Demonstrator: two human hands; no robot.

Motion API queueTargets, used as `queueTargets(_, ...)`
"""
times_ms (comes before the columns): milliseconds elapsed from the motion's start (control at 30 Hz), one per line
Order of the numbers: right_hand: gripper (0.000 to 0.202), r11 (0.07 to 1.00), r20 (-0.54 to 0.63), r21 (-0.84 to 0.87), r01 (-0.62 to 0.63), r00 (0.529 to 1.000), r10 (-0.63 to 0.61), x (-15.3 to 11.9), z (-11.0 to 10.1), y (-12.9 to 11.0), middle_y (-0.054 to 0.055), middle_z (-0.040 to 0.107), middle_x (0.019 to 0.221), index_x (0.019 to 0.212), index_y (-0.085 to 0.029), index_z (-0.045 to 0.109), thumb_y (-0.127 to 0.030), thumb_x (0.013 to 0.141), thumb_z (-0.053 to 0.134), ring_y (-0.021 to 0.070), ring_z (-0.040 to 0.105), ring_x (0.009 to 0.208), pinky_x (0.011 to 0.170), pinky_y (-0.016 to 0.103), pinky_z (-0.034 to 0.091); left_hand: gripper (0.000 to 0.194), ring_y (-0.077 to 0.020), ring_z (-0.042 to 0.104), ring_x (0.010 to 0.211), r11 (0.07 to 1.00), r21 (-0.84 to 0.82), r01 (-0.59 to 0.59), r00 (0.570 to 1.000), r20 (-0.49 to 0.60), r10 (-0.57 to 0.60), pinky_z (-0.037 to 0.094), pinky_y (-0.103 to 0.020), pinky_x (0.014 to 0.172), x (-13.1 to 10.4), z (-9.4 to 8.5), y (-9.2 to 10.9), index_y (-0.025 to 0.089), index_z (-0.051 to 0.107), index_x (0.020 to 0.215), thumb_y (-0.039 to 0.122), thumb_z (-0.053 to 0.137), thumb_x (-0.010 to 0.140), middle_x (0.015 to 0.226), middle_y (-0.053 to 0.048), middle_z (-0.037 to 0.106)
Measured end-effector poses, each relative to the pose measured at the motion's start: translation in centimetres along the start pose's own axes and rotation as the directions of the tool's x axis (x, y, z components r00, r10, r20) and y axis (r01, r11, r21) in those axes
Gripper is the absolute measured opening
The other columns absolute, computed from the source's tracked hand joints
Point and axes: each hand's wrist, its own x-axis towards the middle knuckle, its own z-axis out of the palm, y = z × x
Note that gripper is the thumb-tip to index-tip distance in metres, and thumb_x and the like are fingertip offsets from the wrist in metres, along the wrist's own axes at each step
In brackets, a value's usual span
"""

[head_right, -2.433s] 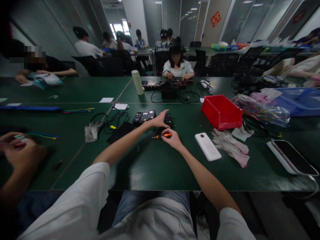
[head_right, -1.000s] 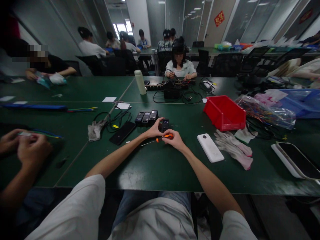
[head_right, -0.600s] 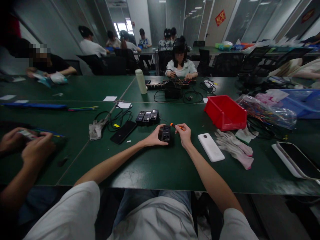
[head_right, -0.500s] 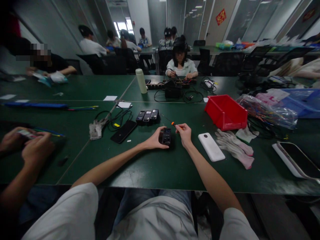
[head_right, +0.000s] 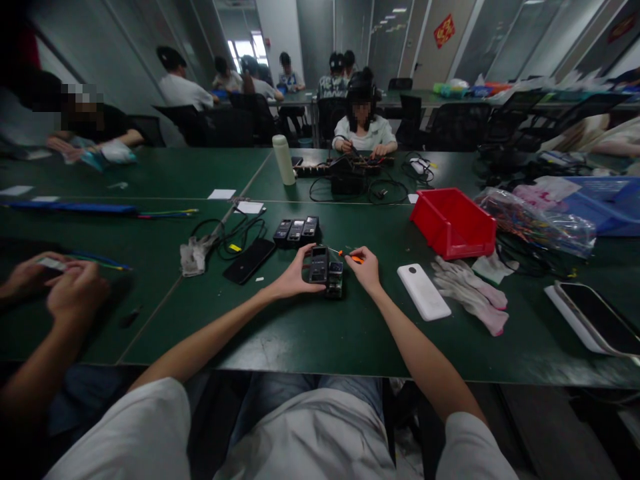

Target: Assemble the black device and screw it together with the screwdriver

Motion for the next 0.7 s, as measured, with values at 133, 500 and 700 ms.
queueTargets(133, 0.014, 0.978, 0.103, -0.181, 0.105, 0.991, -0.087, -0.3, 0.1, -0.2, 0.003, 0.065, 0.084, 0.082, -0.02, 0.064, -0.031, 0.074, 0.067, 0.0196, 0.061, 0.079, 0.076, 0.035, 0.049, 0.103, -0.0312, 0.038, 0.134, 0.99, 0.102, 0.1, 0.995, -0.03, -0.098, 0.037, -0.05, 0.109, -1.0, -2.0, -2.3, 0.019, 0.026, 0.141, 0.041, 0.082, 0.058, 0.142, -0.016, 0.036)
queueTargets(500, 0.012, 0.927, 0.234, -0.314, 0.205, 0.963, -0.134, -0.3, 0.2, 0.2, 0.003, 0.065, 0.087, 0.085, -0.022, 0.065, -0.017, 0.073, 0.063, 0.0211, 0.059, 0.084, 0.081, 0.04, 0.049, 0.105, -0.0327, 0.043, 0.128, 0.939, 0.33, 0.093, 0.995, 0.007, -0.101, 0.033, -0.051, 0.111, -1.5, -1.0, -3.2, 0.017, 0.031, 0.139, 0.05, 0.082, 0.052, 0.136, -0.014, 0.045)
queueTargets(700, 0.02, 0.869, 0.224, -0.411, 0.275, 0.955, -0.197, -1.0, 0.2, -1.3, 0.008, 0.063, 0.094, 0.09, -0.02, 0.063, -0.01, 0.075, 0.054, 0.0259, 0.055, 0.093, 0.085, 0.044, 0.046, 0.118, -0.0343, 0.033, 0.136, 0.921, 0.388, -0.026, 0.999, 0.037, 0.012, 0.026, -0.052, 0.115, -1.3, -0.9, -2.1, 0.016, 0.022, 0.145, 0.056, 0.082, 0.051, 0.146, -0.018, 0.032)
